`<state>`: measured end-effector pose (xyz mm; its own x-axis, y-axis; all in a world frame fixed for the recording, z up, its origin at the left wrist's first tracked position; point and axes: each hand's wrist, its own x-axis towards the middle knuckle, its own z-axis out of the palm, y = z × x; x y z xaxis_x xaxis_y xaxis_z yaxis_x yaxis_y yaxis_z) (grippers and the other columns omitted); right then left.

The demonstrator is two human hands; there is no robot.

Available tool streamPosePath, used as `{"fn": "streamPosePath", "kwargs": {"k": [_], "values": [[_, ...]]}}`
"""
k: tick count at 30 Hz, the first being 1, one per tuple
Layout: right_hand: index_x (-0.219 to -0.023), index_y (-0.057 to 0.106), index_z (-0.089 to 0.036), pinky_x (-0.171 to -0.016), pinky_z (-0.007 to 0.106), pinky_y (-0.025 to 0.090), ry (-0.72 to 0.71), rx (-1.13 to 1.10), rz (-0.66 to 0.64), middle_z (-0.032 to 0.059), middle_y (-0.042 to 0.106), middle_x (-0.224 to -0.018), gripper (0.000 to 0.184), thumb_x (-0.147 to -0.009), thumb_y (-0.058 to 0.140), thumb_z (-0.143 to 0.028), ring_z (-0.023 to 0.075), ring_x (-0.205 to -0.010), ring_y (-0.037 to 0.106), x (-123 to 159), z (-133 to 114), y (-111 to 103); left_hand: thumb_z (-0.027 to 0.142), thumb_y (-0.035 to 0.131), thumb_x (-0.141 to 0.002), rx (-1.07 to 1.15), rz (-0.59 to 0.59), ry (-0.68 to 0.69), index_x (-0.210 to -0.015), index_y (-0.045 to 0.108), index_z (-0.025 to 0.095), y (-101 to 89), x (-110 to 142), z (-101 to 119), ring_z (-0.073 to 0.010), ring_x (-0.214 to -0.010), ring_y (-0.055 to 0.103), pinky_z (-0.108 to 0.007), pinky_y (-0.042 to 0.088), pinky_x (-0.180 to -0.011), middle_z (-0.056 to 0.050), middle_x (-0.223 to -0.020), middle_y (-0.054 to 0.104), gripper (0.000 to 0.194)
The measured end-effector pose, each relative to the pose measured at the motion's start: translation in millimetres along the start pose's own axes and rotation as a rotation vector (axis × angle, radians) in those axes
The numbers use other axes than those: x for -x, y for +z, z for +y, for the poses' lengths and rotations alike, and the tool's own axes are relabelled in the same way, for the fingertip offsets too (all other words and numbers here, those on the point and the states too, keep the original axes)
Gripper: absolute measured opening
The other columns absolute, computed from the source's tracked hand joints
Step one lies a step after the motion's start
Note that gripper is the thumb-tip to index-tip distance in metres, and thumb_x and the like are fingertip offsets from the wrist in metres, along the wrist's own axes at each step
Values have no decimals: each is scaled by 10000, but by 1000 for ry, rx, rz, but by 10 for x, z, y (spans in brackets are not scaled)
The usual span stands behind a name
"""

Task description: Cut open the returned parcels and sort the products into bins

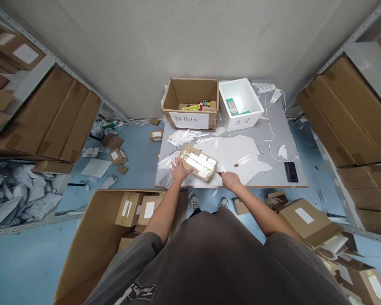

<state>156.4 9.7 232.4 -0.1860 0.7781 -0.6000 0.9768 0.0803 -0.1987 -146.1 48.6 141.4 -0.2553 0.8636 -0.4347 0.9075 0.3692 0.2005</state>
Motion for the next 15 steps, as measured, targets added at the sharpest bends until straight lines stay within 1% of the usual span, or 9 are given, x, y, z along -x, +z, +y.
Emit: {"fn": "streamPosePath", "kwargs": {"k": [3,4,6,8,9,10,12,14,15], "values": [[-1361,616,-189,-853,410,550,12,-121,101,198,756,-1107,361,-1063,462,-321,346,-1031,747,-31,250,-46,910,575,-770,-34,14,-28,-1750,44,209,2,47,95,-427,-1672,-41,-600,219,-1312,-124,-1828,-7,1317],[-1355,602,-196,-828,383,552,5,-233,162,167,759,-1065,358,-1080,436,-355,315,-964,755,-54,302,-45,905,569,-781,-44,21,-38,-1747,46,183,9,79,127,-432,-1671,-39,-610,211,-1311,-151,-1824,6,1315],[-1299,579,-214,-747,331,561,-13,-549,261,88,745,-943,361,-1096,387,-442,242,-781,741,-124,344,-4,873,532,-837,-61,66,-43,-1743,75,145,29,161,183,-443,-1669,-24,-635,185,-1311,-185,-1817,38,1249],[-1210,546,-235,-639,290,555,-29,-897,305,15,695,-829,412,-1073,369,-582,187,-618,681,-218,315,83,783,480,-931,-82,137,22,-1731,179,139,48,246,223,-435,-1669,27,-626,181,-1317,-190,-1809,124,1069],[-1167,523,-246,-599,279,548,-33,-1048,314,-11,667,-795,451,-1040,391,-657,172,-575,652,-271,285,138,721,469,-972,-96,159,103,-1711,265,150,55,281,242,-416,-1668,77,-593,193,-1325,-182,-1794,199,956],[-1129,502,-253,-579,273,545,-37,-1170,320,-27,647,-780,487,-995,435,-717,163,-560,636,-326,250,195,659,482,-995,-114,154,217,-1676,359,170,60,306,263,-388,-1660,142,-545,214,-1332,-168,-1766,287,848],[-1063,476,-257,-593,271,555,-44,-1322,333,-31,633,-785,522,-920,535,-755,156,-583,636,-437,184,305,557,599,-974,-166,64,493,-1595,500,228,63,324,323,-333,-1618,271,-447,265,-1328,-133,-1677,438,709],[-1006,463,-253,-628,272,565,-26,-1370,339,-15,636,-795,485,-908,573,-715,160,-636,653,-550,135,396,460,754,-881,-236,-39,697,-1564,533,277,65,309,412,-321,-1571,341,-421,302,-1315,-105,-1621,488,741],[-989,459,-253,-640,271,567,-7,-1369,337,-12,634,-791,446,-922,567,-680,164,-659,658,-607,118,430,415,810,-832,-272,-66,741,-1573,518,290,67,295,466,-331,-1556,351,-435,318,-1306,-104,-1614,483,805]]}}
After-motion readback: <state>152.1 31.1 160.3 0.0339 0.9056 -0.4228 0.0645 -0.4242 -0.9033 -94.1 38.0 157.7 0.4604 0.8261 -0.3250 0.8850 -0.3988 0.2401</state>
